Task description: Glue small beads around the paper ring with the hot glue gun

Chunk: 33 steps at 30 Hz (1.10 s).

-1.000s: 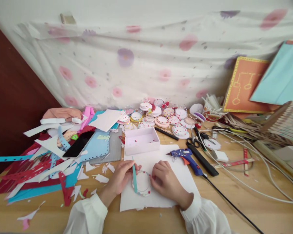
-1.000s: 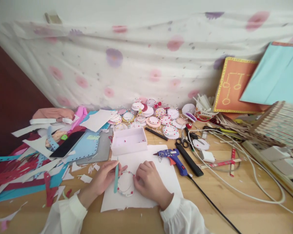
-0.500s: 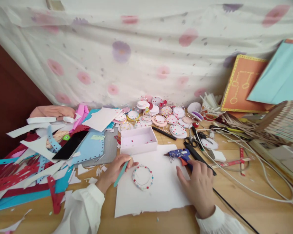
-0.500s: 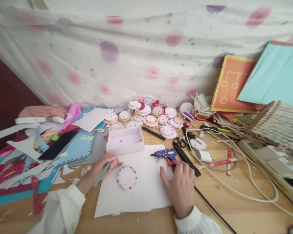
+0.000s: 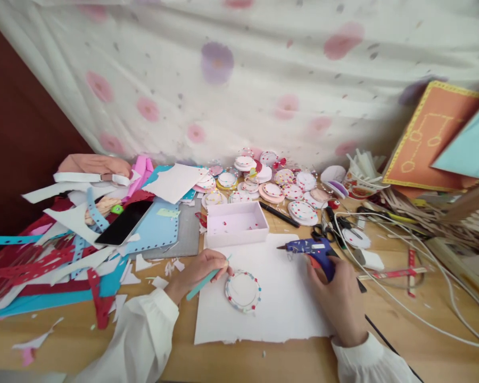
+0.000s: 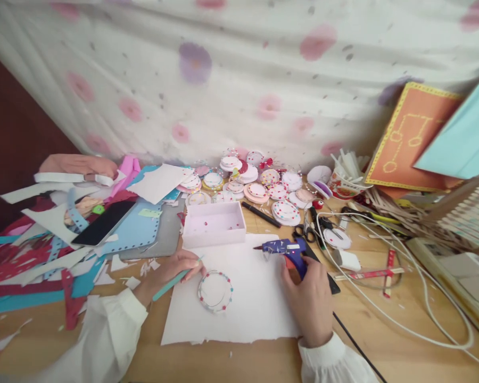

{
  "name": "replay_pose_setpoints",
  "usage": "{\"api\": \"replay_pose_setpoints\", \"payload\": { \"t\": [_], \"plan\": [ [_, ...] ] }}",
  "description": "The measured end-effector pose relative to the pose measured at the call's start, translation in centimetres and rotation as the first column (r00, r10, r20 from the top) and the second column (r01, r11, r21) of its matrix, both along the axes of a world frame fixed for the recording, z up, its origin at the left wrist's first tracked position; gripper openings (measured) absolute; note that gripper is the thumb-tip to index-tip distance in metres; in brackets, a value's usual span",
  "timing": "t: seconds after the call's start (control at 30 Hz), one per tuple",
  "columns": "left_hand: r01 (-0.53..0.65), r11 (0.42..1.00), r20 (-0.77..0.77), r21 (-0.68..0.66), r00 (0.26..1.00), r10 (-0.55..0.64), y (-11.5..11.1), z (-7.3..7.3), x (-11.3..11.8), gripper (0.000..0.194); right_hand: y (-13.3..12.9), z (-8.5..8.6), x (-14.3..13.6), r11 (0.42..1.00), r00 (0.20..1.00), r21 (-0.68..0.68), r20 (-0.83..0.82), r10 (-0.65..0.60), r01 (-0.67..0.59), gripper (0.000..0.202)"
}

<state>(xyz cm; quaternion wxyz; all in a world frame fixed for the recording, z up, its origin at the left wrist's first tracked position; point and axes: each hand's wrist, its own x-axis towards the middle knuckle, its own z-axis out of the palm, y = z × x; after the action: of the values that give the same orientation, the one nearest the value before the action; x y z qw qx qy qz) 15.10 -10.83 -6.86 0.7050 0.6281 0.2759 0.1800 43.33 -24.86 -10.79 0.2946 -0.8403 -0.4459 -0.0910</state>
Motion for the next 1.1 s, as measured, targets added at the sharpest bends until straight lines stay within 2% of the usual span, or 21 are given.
{"api": "replay_pose_setpoints", "payload": {
  "t": [0.1,0.2,0.27,0.37,0.47,0.77,0.93,1.1],
  "plan": [
    [0.025,1.000,-0.020,0.007,1.000,-0.025,0.0,0.2,-0.1,0.041,1.1,1.0,-1.0,0.992,0.981,0.127,-0.194,0.021,0.004,0.060],
    [0.049,0.999,-0.043,0.015,0.998,-0.048,0.1,0.3,-0.1,0.040,2.9,1.2,-2.9,0.957,0.941,0.255,-0.270,0.205,-0.136,0.053],
    [0.058,0.998,-0.049,0.014,0.997,-0.057,0.1,0.3,-0.1,0.038,3.8,0.8,-4.2,0.940,0.903,0.266,-0.312,0.295,-0.214,0.043],
    [0.068,0.997,-0.082,0.026,0.994,-0.066,0.2,0.1,-0.2,0.036,4.1,0.2,-5.4,0.934,0.863,0.178,-0.361,0.354,-0.309,0.029],
    [0.080,0.996,-0.135,0.051,0.988,-0.072,0.2,0.0,-0.2,0.035,3.8,-0.2,-5.5,0.926,0.851,0.131,-0.366,0.376,-0.353,0.026],
    [0.079,0.990,-0.197,0.114,0.979,-0.055,0.2,-0.1,0.2,0.034,3.7,-0.8,-4.9,0.927,0.861,0.154,-0.343,0.376,-0.343,0.025],
    [0.108,0.985,-0.199,0.131,0.977,-0.080,0.3,-0.8,-0.1,0.035,3.6,-1.0,-4.8,0.930,0.866,0.157,-0.340,0.366,-0.332,0.023],
    [0.130,0.984,-0.187,0.122,0.977,-0.105,0.1,-0.4,0.0,0.035,3.6,-0.8,-4.9,0.925,0.859,0.154,-0.344,0.380,-0.348,0.021]
  ]
}}
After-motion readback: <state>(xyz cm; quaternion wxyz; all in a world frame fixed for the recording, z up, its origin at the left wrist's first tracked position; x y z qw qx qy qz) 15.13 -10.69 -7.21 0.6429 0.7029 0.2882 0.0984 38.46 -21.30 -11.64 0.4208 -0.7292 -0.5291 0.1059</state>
